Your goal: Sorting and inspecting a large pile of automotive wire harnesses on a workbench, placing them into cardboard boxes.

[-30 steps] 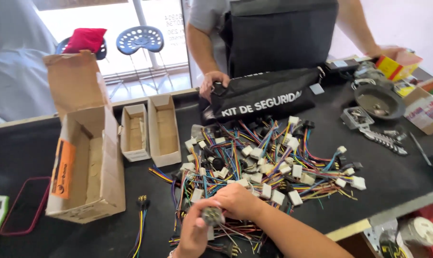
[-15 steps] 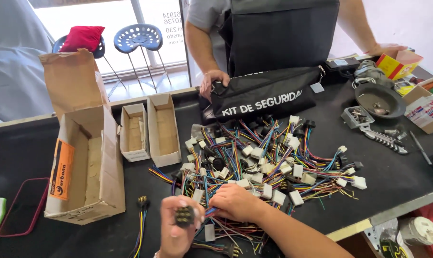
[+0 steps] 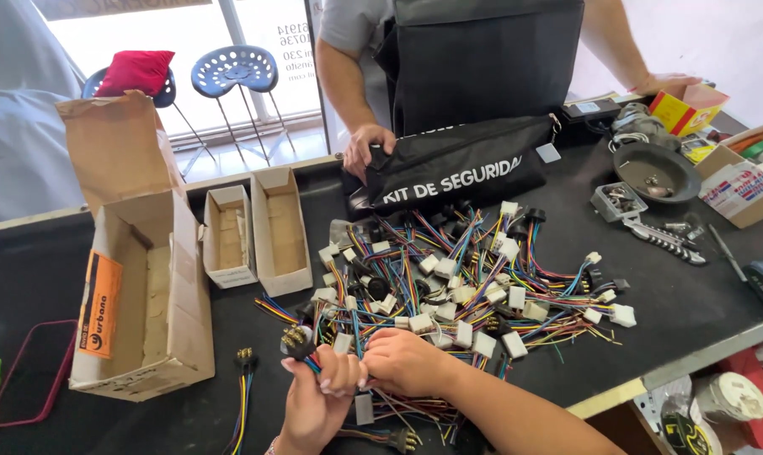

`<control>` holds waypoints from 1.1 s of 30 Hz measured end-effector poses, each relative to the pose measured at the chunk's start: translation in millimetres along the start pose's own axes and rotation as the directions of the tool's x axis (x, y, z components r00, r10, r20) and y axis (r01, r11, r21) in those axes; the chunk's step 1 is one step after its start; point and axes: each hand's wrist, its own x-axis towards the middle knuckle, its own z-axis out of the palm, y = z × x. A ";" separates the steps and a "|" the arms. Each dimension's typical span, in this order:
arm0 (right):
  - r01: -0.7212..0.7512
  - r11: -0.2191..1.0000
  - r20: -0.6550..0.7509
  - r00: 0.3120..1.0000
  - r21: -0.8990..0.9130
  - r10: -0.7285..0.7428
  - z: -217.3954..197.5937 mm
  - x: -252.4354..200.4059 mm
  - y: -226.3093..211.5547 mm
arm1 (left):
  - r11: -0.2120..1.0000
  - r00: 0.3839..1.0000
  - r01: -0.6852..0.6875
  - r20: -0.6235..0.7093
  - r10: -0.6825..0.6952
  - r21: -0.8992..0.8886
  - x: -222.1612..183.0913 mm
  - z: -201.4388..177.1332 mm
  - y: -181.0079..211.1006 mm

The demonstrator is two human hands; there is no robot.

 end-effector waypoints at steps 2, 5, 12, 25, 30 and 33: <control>0.011 1.000 0.017 1.000 0.014 -0.011 -0.8 -1.0 -0.3 | 0.999 1.000 0.025 0.006 -0.026 0.025 -1.0 -1.1 0.7; 0.007 0.999 0.019 1.000 0.046 -0.008 -14.4 8.0 -12.4 | 0.998 1.000 -0.018 0.019 0.016 0.065 0.8 6.0 5.7; -0.028 0.993 0.078 0.997 0.112 0.020 -3.0 1.8 -5.3 | 0.993 0.990 -0.102 0.105 0.096 0.060 4.1 2.0 0.3; -0.011 1.000 0.045 0.999 0.002 0.011 3.5 -4.5 -0.8 | 0.992 0.996 -0.036 -0.079 0.026 -0.124 -0.1 -21.7 -8.8; 0.004 0.999 0.004 1.000 0.046 -0.004 -2.4 3.6 -6.9 | 0.995 0.999 -0.050 -0.026 0.048 -0.088 5.1 -4.6 1.5; -0.035 0.999 0.037 0.999 0.007 0.035 -5.5 4.1 -6.0 | 0.999 0.999 -0.035 0.020 0.035 -0.010 7.3 4.9 11.7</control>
